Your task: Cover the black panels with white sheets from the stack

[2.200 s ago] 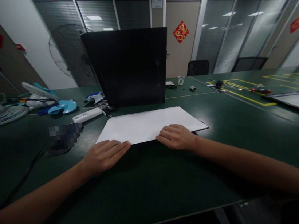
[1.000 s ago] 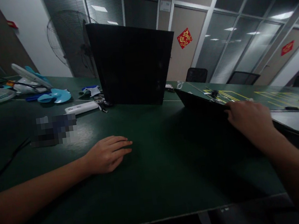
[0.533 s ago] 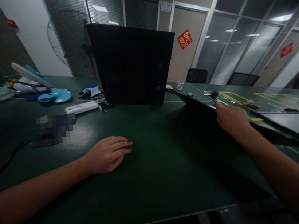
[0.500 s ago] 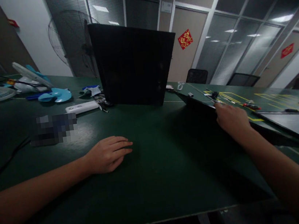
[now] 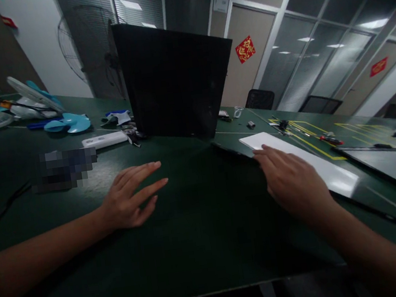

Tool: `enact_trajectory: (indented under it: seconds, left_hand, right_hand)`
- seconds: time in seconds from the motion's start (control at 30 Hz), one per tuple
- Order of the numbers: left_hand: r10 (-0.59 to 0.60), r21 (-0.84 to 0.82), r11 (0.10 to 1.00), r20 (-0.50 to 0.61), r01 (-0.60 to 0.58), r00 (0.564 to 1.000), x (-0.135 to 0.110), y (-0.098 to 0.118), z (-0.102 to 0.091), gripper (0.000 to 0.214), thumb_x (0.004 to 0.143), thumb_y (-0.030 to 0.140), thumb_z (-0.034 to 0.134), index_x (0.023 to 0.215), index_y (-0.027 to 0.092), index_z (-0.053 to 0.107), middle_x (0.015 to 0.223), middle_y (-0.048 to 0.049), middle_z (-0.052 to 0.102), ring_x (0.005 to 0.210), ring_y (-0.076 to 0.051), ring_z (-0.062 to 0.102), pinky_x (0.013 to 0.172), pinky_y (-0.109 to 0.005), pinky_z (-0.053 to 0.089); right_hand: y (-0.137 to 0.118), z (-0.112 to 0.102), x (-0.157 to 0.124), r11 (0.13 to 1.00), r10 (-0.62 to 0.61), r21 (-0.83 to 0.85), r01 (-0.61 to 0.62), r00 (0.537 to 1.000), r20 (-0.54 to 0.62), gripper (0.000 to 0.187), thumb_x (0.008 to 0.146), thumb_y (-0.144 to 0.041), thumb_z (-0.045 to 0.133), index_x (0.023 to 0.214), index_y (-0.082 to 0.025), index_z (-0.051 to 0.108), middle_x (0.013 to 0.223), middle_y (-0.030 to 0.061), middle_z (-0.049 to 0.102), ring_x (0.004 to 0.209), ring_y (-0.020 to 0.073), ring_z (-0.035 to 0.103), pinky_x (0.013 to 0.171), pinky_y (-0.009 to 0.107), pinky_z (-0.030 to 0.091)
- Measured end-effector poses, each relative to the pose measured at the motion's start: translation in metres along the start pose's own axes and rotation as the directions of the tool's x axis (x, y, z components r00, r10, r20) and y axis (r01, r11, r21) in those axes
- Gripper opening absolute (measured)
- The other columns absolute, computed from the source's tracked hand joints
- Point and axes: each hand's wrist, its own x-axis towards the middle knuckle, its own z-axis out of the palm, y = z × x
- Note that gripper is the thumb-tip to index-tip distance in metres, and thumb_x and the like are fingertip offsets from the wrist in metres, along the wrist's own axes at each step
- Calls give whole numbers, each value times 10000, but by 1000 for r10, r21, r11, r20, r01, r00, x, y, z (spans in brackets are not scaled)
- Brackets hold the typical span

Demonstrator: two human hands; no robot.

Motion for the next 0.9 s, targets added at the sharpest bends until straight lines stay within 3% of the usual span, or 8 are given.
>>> enact_trajectory:
  seconds: [0.23, 0.4, 0.53, 0.67, 0.73, 0.77, 0.83, 0.9]
  left_hand:
    - [286, 74, 956, -21, -284, 958, 7, 32, -19, 443, 961, 303, 573, 1397, 236, 620, 1486, -83, 625, 1423, -267, 536, 1197, -414, 426]
    - [47, 18, 998, 320, -56, 946, 13, 38, -13, 560, 975, 411, 589, 1470, 149, 566, 1572, -202, 510, 1459, -385, 481, 1176, -528, 433]
    - [-117, -89, 970, 639, 224, 760, 7, 25, 0, 650, 1018, 566, 493, 1582, 246, 445, 1644, -138, 427, 1527, -373, 387, 1231, -585, 344]
    - [-172, -109, 921, 747, 374, 642, 1, 8, 8, 643, 1048, 598, 421, 1614, 295, 385, 1686, -93, 350, 1559, -356, 324, 1247, -581, 313]
    - [-150, -128, 921, 757, 369, 636, 0, 1, 9, 620, 1058, 575, 416, 1617, 308, 377, 1694, -79, 331, 1568, -349, 305, 1258, -577, 293]
    - [-130, -143, 922, 761, 359, 636, -1, -2, 9, 604, 1065, 557, 413, 1616, 314, 377, 1695, -70, 330, 1568, -341, 306, 1261, -568, 290]
    - [-87, -172, 927, 766, 334, 637, -1, -8, 9, 574, 1076, 526, 409, 1613, 323, 383, 1694, -54, 331, 1568, -324, 312, 1270, -544, 284]
    - [-46, -200, 930, 769, 309, 637, -1, -15, 10, 558, 1085, 503, 404, 1614, 325, 383, 1697, -43, 323, 1569, -307, 312, 1281, -515, 271]
  right_hand:
    - [-87, 24, -4, 883, -325, 320, 344, 939, -113, 438, 1030, -155, 391, 1389, -181, 641, 1394, 163, 668, 1284, 309, 643, 1005, 466, 578]
    - [-87, 55, 26, 726, -502, 461, 510, 852, -151, 325, 1071, -296, 481, 1320, -223, 676, 1300, 96, 733, 1231, 260, 676, 1000, 436, 577]
    - [-24, 92, 64, 904, -208, 387, 183, 978, 26, 375, 1072, -391, 461, 1307, -201, 682, 1268, 119, 736, 1134, 287, 710, 955, 467, 581]
    - [61, 154, 66, 966, 162, 191, -177, 983, 90, 491, 1055, -431, 406, 1387, -159, 644, 1416, 185, 642, 1327, 359, 579, 1094, 569, 465]
    - [95, 189, 49, 907, 401, 77, -414, 905, 140, 599, 1035, -470, 406, 1490, -108, 551, 1590, 234, 458, 1507, 402, 356, 1175, 633, 334]
    - [108, 205, 39, 839, 525, 23, -543, 820, 226, 658, 1029, -519, 391, 1515, -95, 522, 1619, 252, 404, 1528, 426, 304, 1175, 660, 306]
    - [130, 231, 21, 641, 705, -73, -764, 548, 450, 796, 993, -659, 372, 1506, -71, 525, 1554, 317, 449, 1457, 493, 386, 1098, 711, 360]
    - [143, 247, 10, 578, 711, -89, -811, 448, 542, 875, 955, -757, 336, 1511, -108, 530, 1495, 320, 506, 1373, 519, 471, 1044, 732, 392]
